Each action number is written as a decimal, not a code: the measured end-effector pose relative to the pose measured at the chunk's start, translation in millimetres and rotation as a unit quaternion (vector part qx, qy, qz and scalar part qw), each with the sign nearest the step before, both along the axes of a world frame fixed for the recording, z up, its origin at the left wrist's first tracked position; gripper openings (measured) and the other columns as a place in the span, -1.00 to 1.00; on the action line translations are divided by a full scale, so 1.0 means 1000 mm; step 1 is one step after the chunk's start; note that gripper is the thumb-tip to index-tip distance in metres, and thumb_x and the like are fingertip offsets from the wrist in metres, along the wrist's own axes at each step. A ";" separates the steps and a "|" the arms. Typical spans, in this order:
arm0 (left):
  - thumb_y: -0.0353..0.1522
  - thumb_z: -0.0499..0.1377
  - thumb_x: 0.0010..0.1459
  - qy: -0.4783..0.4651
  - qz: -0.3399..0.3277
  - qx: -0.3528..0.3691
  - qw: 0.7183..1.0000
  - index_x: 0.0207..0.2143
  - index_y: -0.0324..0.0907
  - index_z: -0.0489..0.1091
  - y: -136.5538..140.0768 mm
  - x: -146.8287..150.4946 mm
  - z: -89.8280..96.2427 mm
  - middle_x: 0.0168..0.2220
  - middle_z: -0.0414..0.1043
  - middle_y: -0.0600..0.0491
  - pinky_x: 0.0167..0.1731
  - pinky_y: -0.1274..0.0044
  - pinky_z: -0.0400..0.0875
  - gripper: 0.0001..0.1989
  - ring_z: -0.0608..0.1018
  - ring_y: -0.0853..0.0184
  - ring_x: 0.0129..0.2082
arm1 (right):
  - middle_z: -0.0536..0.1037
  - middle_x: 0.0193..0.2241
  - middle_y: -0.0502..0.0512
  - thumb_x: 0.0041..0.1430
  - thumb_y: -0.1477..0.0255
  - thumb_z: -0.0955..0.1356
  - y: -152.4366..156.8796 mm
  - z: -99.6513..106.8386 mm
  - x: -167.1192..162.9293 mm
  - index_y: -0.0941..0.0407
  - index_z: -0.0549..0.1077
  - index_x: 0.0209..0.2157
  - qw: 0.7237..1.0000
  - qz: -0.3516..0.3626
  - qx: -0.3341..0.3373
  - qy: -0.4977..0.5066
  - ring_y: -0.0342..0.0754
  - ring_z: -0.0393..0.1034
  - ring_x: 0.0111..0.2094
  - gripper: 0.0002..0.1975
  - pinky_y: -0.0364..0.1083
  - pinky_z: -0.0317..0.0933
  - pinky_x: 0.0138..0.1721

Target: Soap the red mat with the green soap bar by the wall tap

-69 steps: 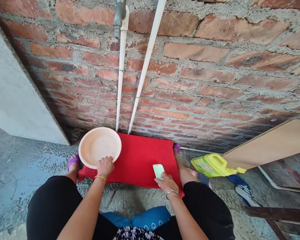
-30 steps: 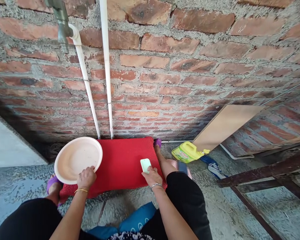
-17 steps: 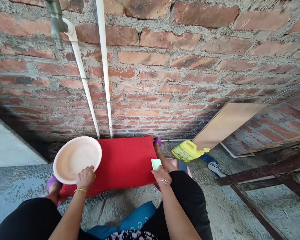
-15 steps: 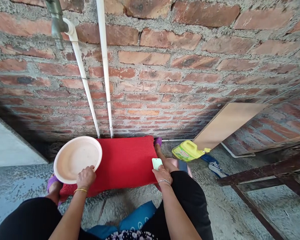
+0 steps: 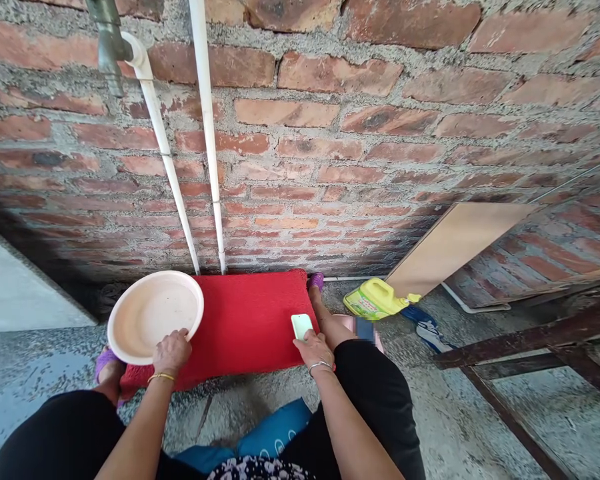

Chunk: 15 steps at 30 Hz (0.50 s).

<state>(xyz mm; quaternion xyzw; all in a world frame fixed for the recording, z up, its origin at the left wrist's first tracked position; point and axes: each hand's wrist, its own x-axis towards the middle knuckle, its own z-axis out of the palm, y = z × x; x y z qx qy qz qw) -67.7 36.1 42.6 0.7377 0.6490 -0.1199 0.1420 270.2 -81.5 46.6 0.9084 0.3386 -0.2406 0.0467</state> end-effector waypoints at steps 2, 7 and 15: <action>-0.44 -0.13 0.18 -0.001 -0.001 0.002 1.000 -0.04 -0.07 0.43 0.000 0.000 0.002 -0.10 0.52 -0.10 -0.19 0.34 0.43 -0.57 0.56 0.17 -0.15 | 0.38 -0.09 0.20 0.10 0.18 0.30 0.001 -0.003 -0.012 0.05 0.37 -0.05 0.998 0.045 -0.011 0.031 -0.02 0.46 -0.23 -0.60 -0.09 0.22 -0.28; -0.45 -0.13 0.18 0.003 0.000 -0.004 1.000 -0.03 -0.06 0.43 -0.001 0.001 0.003 -0.10 0.52 -0.08 -0.19 0.39 0.42 -0.56 0.57 0.20 -0.14 | 0.37 -0.06 0.26 0.14 0.27 0.28 -0.004 0.003 0.001 0.10 0.35 -0.01 0.999 0.022 -0.036 -0.012 0.03 0.43 -0.10 -0.61 -0.09 0.20 -0.22; -0.44 -0.10 0.17 -0.007 -0.001 0.025 1.000 -0.04 -0.11 0.45 -0.003 0.001 0.001 -0.14 0.52 -0.14 -0.20 0.34 0.42 -0.58 0.57 0.15 -0.17 | 0.38 -0.10 0.16 0.14 0.18 0.28 0.008 -0.007 -0.029 0.06 0.39 -0.10 0.993 0.091 0.066 -0.031 -0.04 0.41 -0.15 -0.65 -0.12 0.18 -0.19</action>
